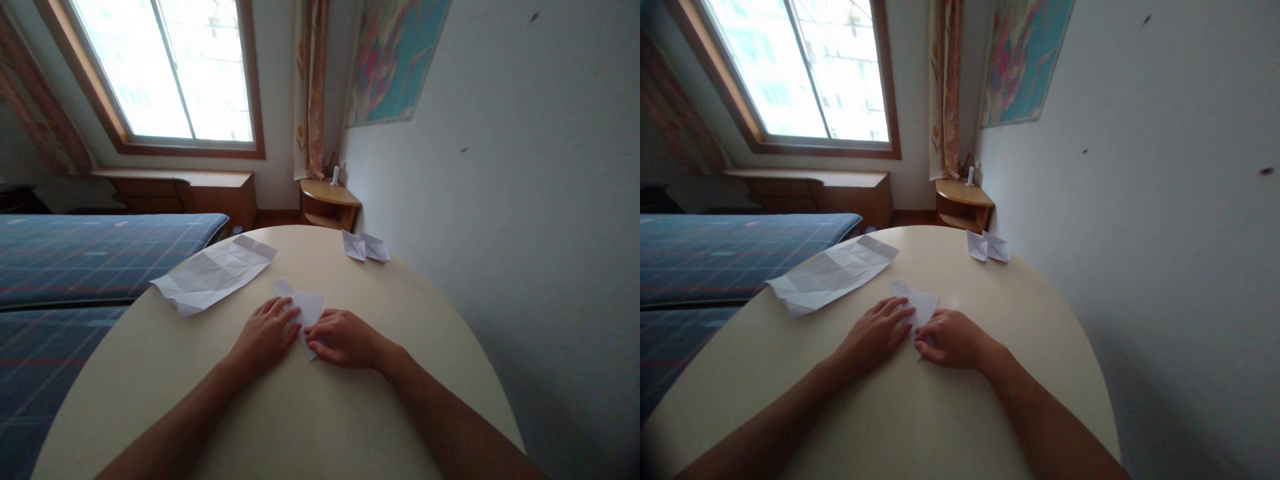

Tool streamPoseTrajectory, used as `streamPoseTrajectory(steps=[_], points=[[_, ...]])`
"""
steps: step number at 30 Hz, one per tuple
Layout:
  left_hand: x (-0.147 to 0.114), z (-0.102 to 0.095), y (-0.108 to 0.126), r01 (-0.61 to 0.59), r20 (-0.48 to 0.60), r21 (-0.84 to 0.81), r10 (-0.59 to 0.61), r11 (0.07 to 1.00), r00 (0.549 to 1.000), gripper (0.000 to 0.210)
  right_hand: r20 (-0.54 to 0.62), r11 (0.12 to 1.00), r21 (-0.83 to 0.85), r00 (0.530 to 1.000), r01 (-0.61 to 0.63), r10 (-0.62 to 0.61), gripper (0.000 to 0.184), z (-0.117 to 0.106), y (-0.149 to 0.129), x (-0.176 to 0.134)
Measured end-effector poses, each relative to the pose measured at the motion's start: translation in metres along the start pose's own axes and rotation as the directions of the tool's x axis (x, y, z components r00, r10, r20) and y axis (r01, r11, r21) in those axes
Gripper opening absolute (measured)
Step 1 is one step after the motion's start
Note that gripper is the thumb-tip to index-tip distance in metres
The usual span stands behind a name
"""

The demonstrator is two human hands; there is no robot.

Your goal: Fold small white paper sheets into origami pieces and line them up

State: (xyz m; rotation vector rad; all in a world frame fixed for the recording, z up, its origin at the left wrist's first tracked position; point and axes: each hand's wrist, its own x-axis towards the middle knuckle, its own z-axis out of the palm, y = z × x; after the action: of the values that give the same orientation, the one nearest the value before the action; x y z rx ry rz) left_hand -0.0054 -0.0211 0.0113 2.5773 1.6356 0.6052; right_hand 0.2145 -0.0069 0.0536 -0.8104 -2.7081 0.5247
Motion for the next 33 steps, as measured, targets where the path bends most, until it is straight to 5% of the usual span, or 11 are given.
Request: streamPoseTrajectory(steps=[5, 11, 17, 33], points=[[-0.001, -0.003, -0.001, -0.041, 0.016, -0.038, 0.041, 0.998, 0.999, 0.031, -0.018, 0.996, 0.042, 0.997, 0.074, -0.073, 0.021, 0.005, 0.001, 0.000], [-0.002, -0.013, 0.003, -0.074, 0.041, -0.035, 0.076, 0.997, 0.996, 0.033, -0.258, 0.987, -0.062, 0.958, -0.146, 0.126, 0.027, 0.014, 0.022, 0.004], [-0.002, -0.014, 0.006, -0.101, 0.069, -0.013, 0.101, 0.995, 0.992, 0.051, -0.201, 0.982, -0.089, 0.968, -0.168, 0.147, 0.031, 0.019, 0.029, 0.003], [-0.001, -0.017, 0.010, -0.148, 0.092, -0.016, 0.149, 0.989, 0.984, 0.036, -0.148, 0.996, 0.033, 0.986, 0.085, -0.080, 0.038, 0.014, 0.029, 0.000]])
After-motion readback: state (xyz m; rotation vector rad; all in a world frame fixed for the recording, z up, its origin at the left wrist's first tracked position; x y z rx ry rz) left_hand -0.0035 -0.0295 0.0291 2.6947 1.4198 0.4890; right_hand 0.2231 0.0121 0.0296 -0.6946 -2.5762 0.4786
